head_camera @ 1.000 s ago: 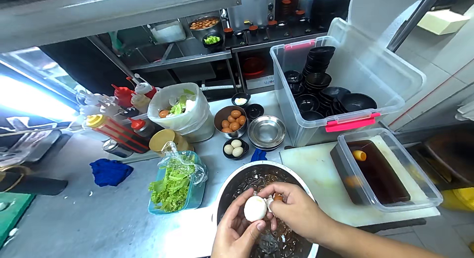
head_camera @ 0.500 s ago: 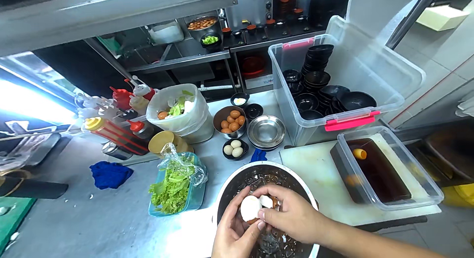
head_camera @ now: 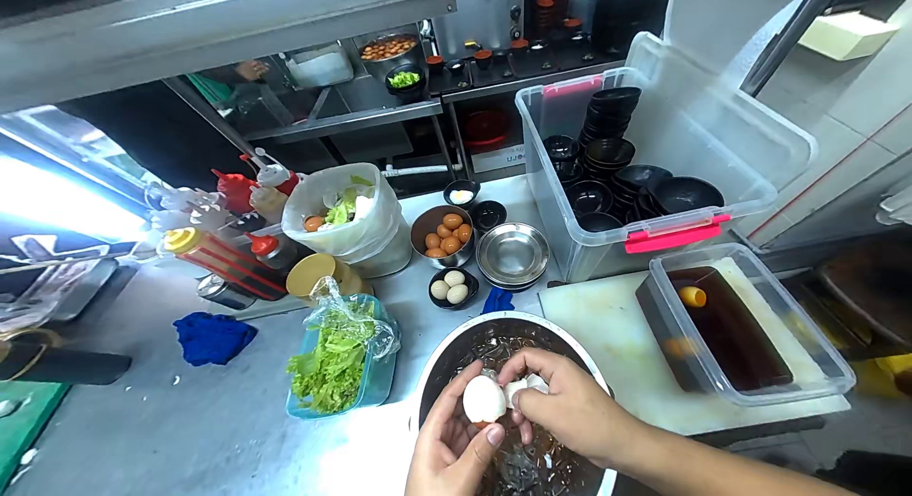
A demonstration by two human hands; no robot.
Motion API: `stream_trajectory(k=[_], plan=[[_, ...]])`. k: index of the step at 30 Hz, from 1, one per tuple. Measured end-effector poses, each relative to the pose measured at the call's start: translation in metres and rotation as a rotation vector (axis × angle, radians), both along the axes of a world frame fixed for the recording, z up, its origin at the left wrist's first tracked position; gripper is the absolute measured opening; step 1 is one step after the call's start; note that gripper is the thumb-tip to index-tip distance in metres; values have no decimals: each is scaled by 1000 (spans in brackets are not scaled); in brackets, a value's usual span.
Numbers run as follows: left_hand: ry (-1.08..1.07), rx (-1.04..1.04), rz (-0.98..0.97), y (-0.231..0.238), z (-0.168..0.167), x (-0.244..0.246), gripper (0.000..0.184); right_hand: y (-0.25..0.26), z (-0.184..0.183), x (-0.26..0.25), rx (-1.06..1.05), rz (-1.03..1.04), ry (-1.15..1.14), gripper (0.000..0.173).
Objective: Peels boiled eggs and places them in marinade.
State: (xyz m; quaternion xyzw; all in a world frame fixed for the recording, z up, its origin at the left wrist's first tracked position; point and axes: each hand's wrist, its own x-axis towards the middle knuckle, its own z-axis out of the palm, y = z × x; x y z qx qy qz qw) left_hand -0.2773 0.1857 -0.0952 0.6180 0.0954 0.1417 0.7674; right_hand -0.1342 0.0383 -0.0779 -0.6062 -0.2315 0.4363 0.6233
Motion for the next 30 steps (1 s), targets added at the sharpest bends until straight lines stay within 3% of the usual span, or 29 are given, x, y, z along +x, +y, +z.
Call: stream_trajectory(k=[4,10,16,19,21,25,30], plan=[[-61,-91,-43,4,-5,2,72,-3,3,3,44,9,61,20],[22,-84,108,-1,1,4,71,-6,0,3,119,38,143,19],[-22,-158,114,0,-2,2,73,-5,-2,5,27,-70,132,25],[-29,-99,151,-3,-1,3,75,-4,-5,3,18,-154,158,21],[-3,-8,188,-7,1,3,75,-4,-9,2,51,-95,123,17],[-9,94,252,-11,-2,4,74,-4,-8,1,114,128,148,37],[-68,106,126,-11,-4,1,79,-3,-9,3,88,100,288,25]])
